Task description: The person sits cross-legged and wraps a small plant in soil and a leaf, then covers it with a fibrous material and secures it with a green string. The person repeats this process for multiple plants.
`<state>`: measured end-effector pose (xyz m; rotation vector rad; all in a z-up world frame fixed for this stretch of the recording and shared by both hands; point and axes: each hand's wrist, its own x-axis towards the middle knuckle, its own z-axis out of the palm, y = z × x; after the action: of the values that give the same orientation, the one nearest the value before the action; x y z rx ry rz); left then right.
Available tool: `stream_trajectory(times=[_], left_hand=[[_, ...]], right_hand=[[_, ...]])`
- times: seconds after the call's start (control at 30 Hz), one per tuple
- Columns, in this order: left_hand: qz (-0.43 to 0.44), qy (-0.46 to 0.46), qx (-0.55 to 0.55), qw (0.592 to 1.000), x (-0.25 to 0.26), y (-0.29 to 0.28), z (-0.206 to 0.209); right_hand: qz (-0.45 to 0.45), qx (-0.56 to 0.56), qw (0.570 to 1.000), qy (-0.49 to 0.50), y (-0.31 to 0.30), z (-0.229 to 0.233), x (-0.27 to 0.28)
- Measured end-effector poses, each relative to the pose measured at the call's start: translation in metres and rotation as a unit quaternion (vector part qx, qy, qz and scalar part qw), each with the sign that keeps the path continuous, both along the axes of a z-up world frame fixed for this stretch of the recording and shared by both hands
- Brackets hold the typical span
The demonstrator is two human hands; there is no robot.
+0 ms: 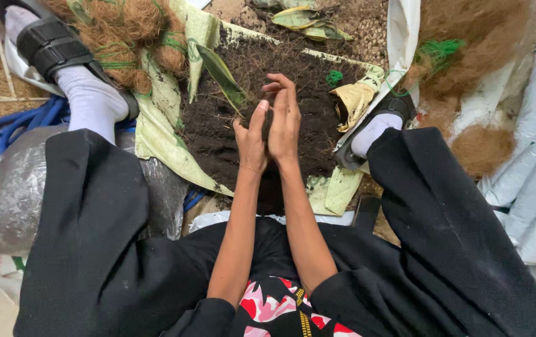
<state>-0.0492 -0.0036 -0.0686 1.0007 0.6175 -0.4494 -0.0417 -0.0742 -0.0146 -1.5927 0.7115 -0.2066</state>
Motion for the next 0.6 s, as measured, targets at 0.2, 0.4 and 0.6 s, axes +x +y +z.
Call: stream_trajectory(times=[0.2,0.4,0.6], left_hand=[[-0.133,-0.053,-0.030,0.989,0.003,0.009,0.009],[-0.107,-0.046,0.023,0.993,-0.009,0.004,-0.009],[-0.017,0.015,-0.029,0.999,0.007,0.015,-0.009]], right_hand=[[-0.032,-0.062,0.997,-0.028,-0.010,-0.007,-0.007],[-0.028,-0.107,0.994,0.011,0.005,-0.017,-0.011],[-0.010,-0.042,0.999,0.030,-0.015,-0.062,-0.015]])
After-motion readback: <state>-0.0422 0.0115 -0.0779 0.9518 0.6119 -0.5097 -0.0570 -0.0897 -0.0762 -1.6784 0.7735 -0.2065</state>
